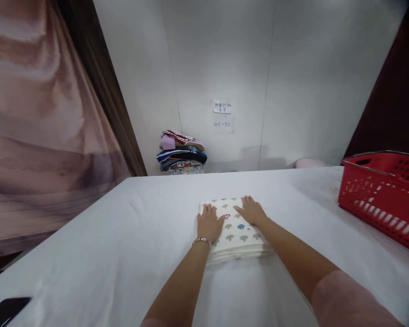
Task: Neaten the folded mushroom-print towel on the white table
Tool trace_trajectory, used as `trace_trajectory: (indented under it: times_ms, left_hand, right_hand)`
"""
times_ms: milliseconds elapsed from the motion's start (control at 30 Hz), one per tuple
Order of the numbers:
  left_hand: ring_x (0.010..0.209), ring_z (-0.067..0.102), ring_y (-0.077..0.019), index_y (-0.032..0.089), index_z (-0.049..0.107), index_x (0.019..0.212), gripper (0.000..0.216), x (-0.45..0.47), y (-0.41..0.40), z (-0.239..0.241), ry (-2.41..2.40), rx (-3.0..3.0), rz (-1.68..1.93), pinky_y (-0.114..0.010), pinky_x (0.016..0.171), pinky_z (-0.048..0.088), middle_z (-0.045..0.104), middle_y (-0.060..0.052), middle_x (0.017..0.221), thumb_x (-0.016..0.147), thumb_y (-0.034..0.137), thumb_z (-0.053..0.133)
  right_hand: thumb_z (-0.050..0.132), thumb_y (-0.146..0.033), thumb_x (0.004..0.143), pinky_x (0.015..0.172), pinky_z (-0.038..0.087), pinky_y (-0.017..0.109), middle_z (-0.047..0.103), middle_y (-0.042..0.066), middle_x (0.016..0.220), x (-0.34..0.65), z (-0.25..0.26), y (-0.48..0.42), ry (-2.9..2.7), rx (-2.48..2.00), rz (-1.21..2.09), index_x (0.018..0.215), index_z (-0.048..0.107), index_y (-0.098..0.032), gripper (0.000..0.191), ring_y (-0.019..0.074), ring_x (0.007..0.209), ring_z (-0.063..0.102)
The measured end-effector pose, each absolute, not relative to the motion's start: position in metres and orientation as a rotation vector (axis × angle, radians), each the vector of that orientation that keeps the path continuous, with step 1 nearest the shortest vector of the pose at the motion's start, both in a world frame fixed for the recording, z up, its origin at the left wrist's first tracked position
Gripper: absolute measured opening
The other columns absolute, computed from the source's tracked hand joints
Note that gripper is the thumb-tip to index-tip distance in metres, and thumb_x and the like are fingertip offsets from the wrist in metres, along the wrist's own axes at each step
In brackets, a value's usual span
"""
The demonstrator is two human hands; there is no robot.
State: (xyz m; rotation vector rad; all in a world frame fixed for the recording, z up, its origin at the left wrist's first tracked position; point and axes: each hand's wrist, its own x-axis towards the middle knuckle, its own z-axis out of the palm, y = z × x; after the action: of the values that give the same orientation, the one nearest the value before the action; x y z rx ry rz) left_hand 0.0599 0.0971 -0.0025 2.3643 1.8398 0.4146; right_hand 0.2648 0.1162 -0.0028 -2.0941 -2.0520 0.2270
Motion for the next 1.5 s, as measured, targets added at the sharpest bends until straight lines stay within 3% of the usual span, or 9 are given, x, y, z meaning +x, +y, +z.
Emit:
trace_trajectory:
  times_ms: [233, 400, 533, 633, 767, 1000, 1167, 1400, 1500]
  left_hand:
    - [0.139, 0.007, -0.0254, 0.020, 0.031, 0.138, 0.060, 0.061, 0.094, -0.001, 1.846, 2.305, 0.378, -0.050, 0.106, 0.022, 0.016, -0.006, 0.151, 0.088, 0.053, 0.025]
    - [0.139, 0.006, -0.0235, 0.021, 0.031, 0.138, 0.060, 0.061, 0.096, 0.001, 1.849, 2.285, 0.362, -0.050, 0.103, 0.027, 0.015, -0.006, 0.151, 0.088, 0.052, 0.023]
    - [0.139, 0.004, -0.0245, 0.022, 0.032, 0.137, 0.059, 0.061, 0.098, 0.001, 1.838, 2.274, 0.375, -0.051, 0.103, 0.027, 0.015, -0.005, 0.151, 0.087, 0.051, 0.025]
    - [0.139, 0.005, -0.0248, 0.021, 0.032, 0.137, 0.059, 0.062, 0.099, 0.001, 1.832, 2.263, 0.366, -0.051, 0.103, 0.027, 0.015, -0.005, 0.151, 0.087, 0.051, 0.027]
    - [0.139, 0.007, -0.0247, 0.021, 0.036, 0.135, 0.058, 0.062, 0.102, 0.003, 1.797, 2.256, 0.419, -0.052, 0.104, 0.026, 0.017, -0.006, 0.151, 0.086, 0.052, 0.030]
    - [0.135, 0.025, -0.0200, 0.015, 0.043, 0.130, 0.050, 0.038, 0.097, 0.014, 1.797, 1.957, 0.742, -0.031, 0.108, 0.025, 0.028, -0.010, 0.147, 0.086, 0.039, 0.041]
    - [0.113, 0.053, -0.0217, 0.013, 0.047, 0.125, 0.047, 0.017, 0.058, 0.008, 1.906, 1.758, 0.775, -0.030, 0.094, 0.039, 0.057, -0.012, 0.123, 0.086, 0.038, 0.040]
    - [0.108, 0.056, -0.0213, 0.014, 0.047, 0.125, 0.050, 0.016, 0.037, 0.000, 1.913, 1.632, 0.798, -0.030, 0.090, 0.041, 0.059, -0.011, 0.119, 0.084, 0.042, 0.043]
    - [0.106, 0.056, -0.0213, 0.015, 0.050, 0.122, 0.048, 0.014, 0.039, -0.002, 1.878, 1.647, 0.819, -0.030, 0.089, 0.041, 0.060, -0.011, 0.118, 0.083, 0.042, 0.044]
  right_hand:
    - [0.031, -0.059, 0.086, 0.108, 0.013, 0.044, 0.019, 0.013, 0.149, 0.270, -0.015, 0.120, -2.012, -2.035, 0.274, 0.139, 0.030, -0.013, 0.071, 0.0256, 0.138, 0.009]
    - [0.041, -0.057, 0.083, 0.109, 0.018, 0.039, 0.027, 0.009, 0.147, 0.279, 0.002, 0.116, -1.739, -1.888, 0.582, 0.134, 0.042, -0.018, 0.064, 0.0232, 0.137, 0.015]
    - [0.030, -0.053, 0.087, 0.101, 0.035, 0.037, 0.031, 0.009, 0.145, 0.297, 0.005, 0.084, -1.469, -1.889, 0.648, 0.139, 0.034, -0.017, 0.063, 0.0231, 0.131, 0.033]
    - [0.043, -0.047, 0.083, 0.096, 0.041, 0.036, 0.045, 0.012, 0.137, 0.307, -0.003, 0.051, -1.239, -1.796, 0.778, 0.137, 0.037, -0.014, 0.063, 0.0243, 0.120, 0.048]
    - [0.052, -0.039, 0.078, 0.095, 0.042, 0.036, 0.049, 0.011, 0.133, 0.309, -0.015, 0.017, -1.198, -1.763, 0.785, 0.137, 0.037, -0.014, 0.066, 0.0244, 0.115, 0.052]
    - [0.051, -0.042, 0.077, 0.091, 0.046, 0.036, 0.051, 0.010, 0.131, 0.304, -0.026, -0.004, -1.228, -1.730, 0.700, 0.137, 0.036, -0.015, 0.068, 0.0241, 0.113, 0.053]
    - [0.055, -0.042, 0.075, 0.092, 0.046, 0.038, 0.057, 0.008, 0.124, 0.305, -0.036, -0.005, -1.200, -1.622, 0.707, 0.134, 0.043, -0.018, 0.065, 0.0259, 0.112, 0.054]
    - [0.058, -0.043, 0.071, 0.095, 0.045, 0.036, 0.051, 0.012, 0.131, 0.307, -0.035, -0.003, -1.103, -1.530, 0.775, 0.138, 0.035, -0.012, 0.077, 0.0272, 0.116, 0.050]
    - [0.054, -0.042, 0.074, 0.093, 0.046, 0.038, 0.052, 0.013, 0.130, 0.311, -0.035, -0.001, -1.111, -1.524, 0.759, 0.138, 0.034, -0.014, 0.074, 0.0268, 0.115, 0.052]
